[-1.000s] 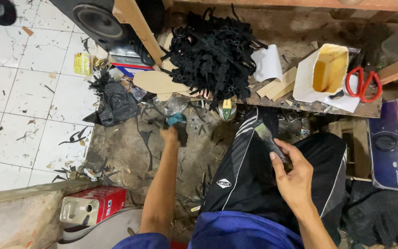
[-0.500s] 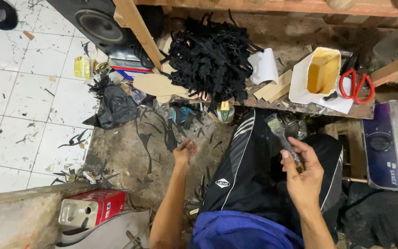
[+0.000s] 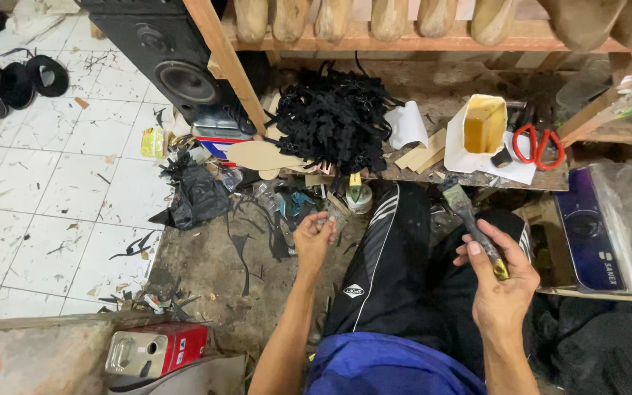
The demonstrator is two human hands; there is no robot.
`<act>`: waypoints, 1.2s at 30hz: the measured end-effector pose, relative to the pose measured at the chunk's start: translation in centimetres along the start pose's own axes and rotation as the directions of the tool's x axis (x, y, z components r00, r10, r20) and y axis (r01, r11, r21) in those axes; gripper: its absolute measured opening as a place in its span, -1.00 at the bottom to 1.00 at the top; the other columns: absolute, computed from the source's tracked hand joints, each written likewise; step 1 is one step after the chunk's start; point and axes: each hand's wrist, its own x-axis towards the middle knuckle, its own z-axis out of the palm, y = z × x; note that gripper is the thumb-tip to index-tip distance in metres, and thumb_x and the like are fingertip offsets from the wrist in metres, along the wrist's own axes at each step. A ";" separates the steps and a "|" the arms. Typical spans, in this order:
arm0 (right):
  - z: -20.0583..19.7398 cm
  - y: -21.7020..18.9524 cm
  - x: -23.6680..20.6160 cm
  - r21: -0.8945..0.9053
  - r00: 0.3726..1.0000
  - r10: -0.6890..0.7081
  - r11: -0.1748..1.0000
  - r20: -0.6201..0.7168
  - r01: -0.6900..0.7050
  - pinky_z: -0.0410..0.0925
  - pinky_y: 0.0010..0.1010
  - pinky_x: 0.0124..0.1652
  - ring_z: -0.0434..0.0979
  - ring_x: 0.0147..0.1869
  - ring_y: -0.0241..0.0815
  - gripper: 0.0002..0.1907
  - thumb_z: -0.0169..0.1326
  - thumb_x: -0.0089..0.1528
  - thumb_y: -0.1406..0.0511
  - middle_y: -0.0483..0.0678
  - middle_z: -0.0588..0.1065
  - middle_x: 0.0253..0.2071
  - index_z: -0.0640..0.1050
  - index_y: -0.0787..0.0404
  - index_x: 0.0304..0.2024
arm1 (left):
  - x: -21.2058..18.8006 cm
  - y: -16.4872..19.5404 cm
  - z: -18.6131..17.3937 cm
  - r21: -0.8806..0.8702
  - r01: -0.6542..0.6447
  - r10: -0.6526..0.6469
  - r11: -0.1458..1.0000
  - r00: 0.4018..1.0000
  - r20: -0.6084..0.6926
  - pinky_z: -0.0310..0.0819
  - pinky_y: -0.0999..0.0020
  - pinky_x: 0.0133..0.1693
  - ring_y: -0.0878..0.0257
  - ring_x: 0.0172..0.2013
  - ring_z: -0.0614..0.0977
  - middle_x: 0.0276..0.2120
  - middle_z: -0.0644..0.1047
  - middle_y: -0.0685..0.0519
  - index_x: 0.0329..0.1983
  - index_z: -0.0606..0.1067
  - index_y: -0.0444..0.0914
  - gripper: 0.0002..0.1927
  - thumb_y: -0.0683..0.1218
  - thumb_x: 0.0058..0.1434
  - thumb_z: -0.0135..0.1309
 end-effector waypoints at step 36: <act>-6.9 -1.2 6.0 0.088 0.981 0.142 0.987 -0.133 -0.132 0.28 -0.46 -0.28 0.39 -0.27 -0.29 -0.62 0.15 0.29 0.43 -0.07 0.40 -0.25 0.55 0.48 0.16 | 8.7 19.8 19.3 0.318 -0.907 0.778 0.274 0.404 0.480 0.52 0.34 0.04 0.04 -0.07 0.65 -0.11 0.59 -0.06 0.02 0.54 -0.34 -0.75 -0.36 0.28 0.18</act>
